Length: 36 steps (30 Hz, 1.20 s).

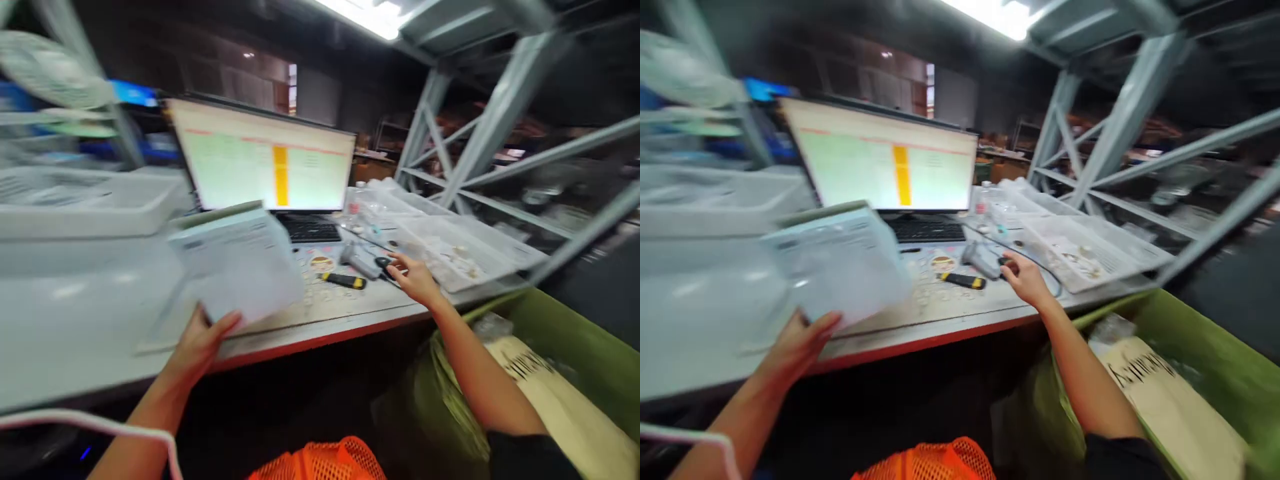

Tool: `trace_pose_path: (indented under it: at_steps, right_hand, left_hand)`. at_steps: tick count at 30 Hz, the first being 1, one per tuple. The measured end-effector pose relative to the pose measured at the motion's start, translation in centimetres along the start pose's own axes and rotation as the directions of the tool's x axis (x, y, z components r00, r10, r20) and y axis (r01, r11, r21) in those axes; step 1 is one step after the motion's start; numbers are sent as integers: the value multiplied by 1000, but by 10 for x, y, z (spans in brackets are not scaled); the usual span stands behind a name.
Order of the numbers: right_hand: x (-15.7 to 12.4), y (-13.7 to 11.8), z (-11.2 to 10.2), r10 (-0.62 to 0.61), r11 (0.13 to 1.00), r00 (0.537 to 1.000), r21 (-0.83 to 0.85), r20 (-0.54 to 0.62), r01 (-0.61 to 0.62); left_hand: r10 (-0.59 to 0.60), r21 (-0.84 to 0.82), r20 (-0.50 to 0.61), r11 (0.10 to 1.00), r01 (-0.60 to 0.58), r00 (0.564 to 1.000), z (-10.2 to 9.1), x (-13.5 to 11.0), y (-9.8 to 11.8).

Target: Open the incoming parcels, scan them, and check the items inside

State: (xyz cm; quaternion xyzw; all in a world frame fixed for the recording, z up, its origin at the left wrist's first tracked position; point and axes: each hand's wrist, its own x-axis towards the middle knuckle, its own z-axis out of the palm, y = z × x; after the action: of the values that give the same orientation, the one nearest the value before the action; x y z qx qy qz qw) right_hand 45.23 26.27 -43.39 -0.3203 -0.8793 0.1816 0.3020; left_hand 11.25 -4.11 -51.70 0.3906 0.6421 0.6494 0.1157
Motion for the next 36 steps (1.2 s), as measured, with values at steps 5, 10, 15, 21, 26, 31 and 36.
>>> trace_pose_path:
  at_steps: [5,10,15,21,26,31,36]
  right_hand:
    - [52,21,81,108,952,990,-297,89,-77]
    - [79,10,114,304,860,921,-486,244,-155]
    - [89,-8,122,383,805,895,-558,230,-202]
    - [77,-32,56,70,985,959,-174,274,-22]
    - [28,-74,-10,-349,921,919,246,185,301]
    - [19,-76,-7,-324,935,936,198,135,295]
    - [55,-21,43,-151,988,985,50,86,147]
  left_hand:
    - [-86,-105,-121,992,73,989,-18,-18,3]
    - [-126,-105,-167,988,109,978,-16,-17,3]
    - [-143,-19,-143,990,141,979,-8,-13,5]
    - [-54,281,-123,956,87,991,10,-2,25]
    - [41,465,-65,885,-6,997,18,5,42]
    - [-10,533,-19,846,19,1000,13,9,50]
    - [-19,558,-108,827,76,994,-23,9,52]
